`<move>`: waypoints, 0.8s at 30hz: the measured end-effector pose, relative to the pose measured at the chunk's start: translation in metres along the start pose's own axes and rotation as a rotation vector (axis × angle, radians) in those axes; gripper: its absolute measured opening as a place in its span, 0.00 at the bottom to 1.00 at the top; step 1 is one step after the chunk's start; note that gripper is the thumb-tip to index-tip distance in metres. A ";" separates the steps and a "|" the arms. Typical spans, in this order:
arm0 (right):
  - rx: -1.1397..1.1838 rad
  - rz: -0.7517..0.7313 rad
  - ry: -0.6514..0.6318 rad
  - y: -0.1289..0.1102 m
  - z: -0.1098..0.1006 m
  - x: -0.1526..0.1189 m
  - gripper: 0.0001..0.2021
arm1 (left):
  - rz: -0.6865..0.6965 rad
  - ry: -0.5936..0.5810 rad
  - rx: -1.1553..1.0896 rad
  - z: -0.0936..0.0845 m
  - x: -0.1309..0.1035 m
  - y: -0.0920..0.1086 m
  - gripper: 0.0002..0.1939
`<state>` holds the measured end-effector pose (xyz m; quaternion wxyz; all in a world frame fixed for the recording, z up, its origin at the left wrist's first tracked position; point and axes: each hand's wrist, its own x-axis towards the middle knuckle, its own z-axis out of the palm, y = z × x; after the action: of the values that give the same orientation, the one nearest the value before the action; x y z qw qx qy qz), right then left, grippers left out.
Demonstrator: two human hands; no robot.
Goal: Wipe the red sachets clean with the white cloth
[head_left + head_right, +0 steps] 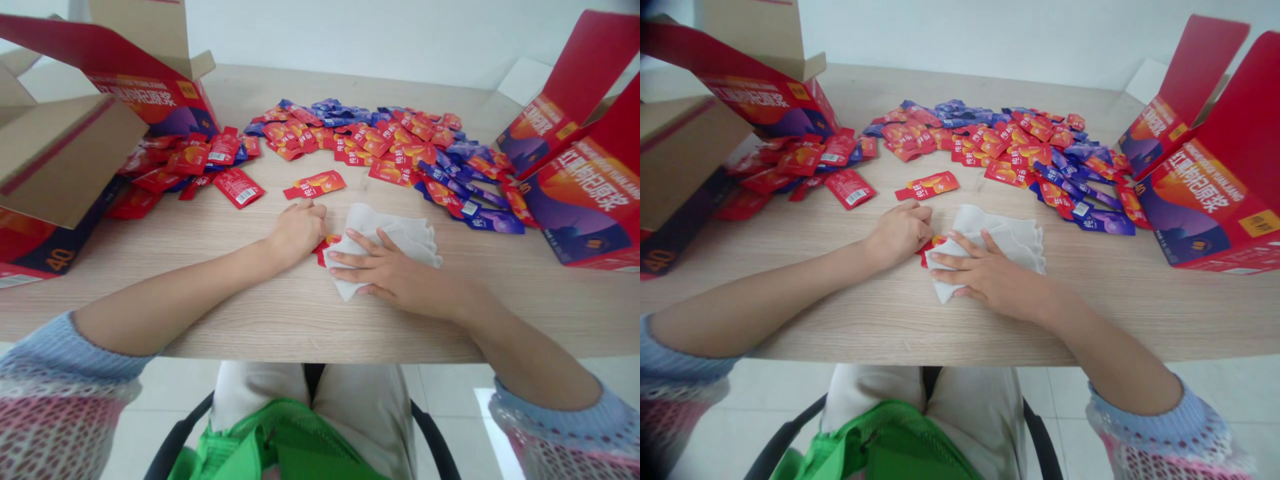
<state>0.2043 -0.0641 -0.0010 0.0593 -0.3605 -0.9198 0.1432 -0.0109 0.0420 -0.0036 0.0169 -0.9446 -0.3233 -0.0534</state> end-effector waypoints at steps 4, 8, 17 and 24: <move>0.091 -0.087 0.010 0.014 -0.017 -0.002 0.17 | -0.032 -0.008 -0.071 -0.002 0.005 -0.003 0.13; -0.022 -0.013 0.228 0.031 -0.028 -0.003 0.17 | 0.022 0.008 -0.165 0.005 0.005 -0.015 0.12; -0.214 0.325 0.662 0.051 -0.038 -0.013 0.19 | 0.029 0.155 -0.430 0.018 -0.004 -0.034 0.13; -0.346 0.470 0.742 0.021 -0.017 0.006 0.19 | 0.043 0.177 -0.242 0.021 -0.001 -0.026 0.14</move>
<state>0.2170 -0.0420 0.0093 0.2889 -0.5905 -0.7403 -0.1408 -0.0258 0.0636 -0.0244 -0.0674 -0.9380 -0.2916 -0.1746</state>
